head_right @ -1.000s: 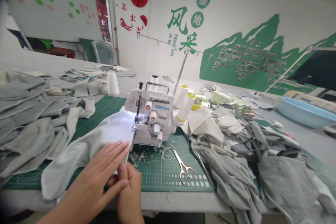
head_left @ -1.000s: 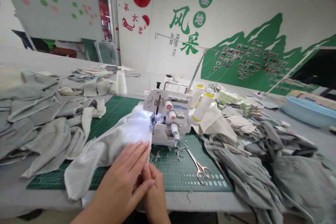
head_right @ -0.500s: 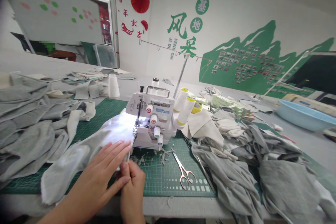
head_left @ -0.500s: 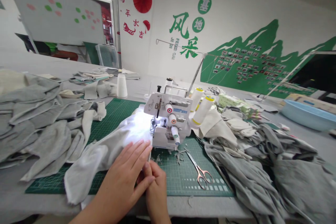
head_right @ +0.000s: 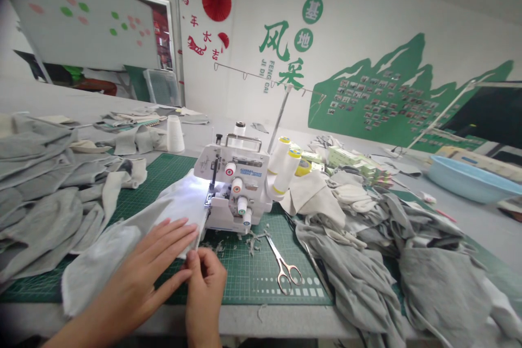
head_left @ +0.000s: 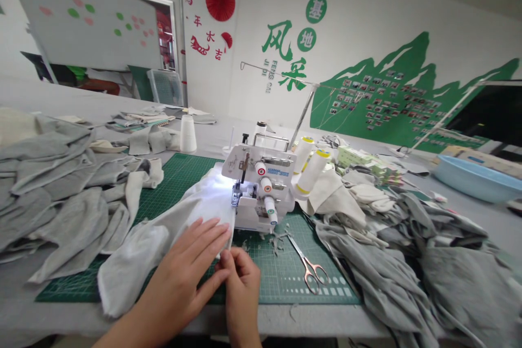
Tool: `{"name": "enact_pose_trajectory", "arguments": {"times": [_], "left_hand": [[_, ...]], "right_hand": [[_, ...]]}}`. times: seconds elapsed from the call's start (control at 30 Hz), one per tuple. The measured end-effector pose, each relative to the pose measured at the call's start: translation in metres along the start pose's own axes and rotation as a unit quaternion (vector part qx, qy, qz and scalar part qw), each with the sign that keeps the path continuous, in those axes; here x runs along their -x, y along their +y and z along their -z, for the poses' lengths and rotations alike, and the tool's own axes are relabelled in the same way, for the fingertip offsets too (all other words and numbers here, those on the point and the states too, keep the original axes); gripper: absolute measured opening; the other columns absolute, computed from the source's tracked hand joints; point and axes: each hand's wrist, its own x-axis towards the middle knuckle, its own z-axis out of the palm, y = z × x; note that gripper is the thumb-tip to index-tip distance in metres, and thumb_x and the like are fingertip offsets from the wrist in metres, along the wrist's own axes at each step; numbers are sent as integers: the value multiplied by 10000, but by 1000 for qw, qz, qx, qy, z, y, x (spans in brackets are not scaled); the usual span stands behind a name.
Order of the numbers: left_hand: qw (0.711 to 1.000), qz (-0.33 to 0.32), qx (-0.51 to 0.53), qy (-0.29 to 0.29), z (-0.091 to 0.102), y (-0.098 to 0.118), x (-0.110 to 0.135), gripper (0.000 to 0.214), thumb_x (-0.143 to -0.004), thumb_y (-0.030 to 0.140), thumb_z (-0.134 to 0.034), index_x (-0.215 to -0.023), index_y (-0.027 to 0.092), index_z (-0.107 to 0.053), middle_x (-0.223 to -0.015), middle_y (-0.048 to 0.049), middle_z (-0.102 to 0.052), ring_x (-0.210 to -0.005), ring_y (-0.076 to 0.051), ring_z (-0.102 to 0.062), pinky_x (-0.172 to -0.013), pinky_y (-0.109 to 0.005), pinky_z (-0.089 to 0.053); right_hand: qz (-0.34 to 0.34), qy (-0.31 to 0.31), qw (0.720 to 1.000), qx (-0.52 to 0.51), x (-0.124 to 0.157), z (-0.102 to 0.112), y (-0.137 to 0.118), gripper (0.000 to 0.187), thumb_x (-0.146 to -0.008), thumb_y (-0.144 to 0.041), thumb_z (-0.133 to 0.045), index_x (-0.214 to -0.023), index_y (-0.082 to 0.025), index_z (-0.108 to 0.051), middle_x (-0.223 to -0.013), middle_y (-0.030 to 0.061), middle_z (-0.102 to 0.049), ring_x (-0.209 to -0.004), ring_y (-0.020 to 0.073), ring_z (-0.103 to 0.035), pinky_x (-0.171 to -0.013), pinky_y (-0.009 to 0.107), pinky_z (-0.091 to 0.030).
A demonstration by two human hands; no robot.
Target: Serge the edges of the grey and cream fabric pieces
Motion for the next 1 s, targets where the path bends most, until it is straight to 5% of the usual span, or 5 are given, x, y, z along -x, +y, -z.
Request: {"name": "enact_pose_trajectory", "arguments": {"times": [0.23,1.0], "left_hand": [[1000,-20,23,2,1,-7,10,487,-937,221,-588,-1414,190,-497,-1429,-55,-570,-1366,-220,-466,-1178,-375,-353],[994,-56,86,34,0,-41,-14,388,-963,95,-488,-1307,231,-607,-1295,-58,-673,-1217,-202,-610,-1070,-383,-487]], "right_hand": [[9,-9,1000,1,-4,-2,-7,292,-875,-401,-644,-702,-169,-674,-661,-11,-607,-641,142,-513,-619,234,-426],[6,10,1000,-2,-13,-1,-13,318,-893,-448,-615,-746,-171,-666,-614,-14,-595,-556,132,-536,-526,221,-446]]}}
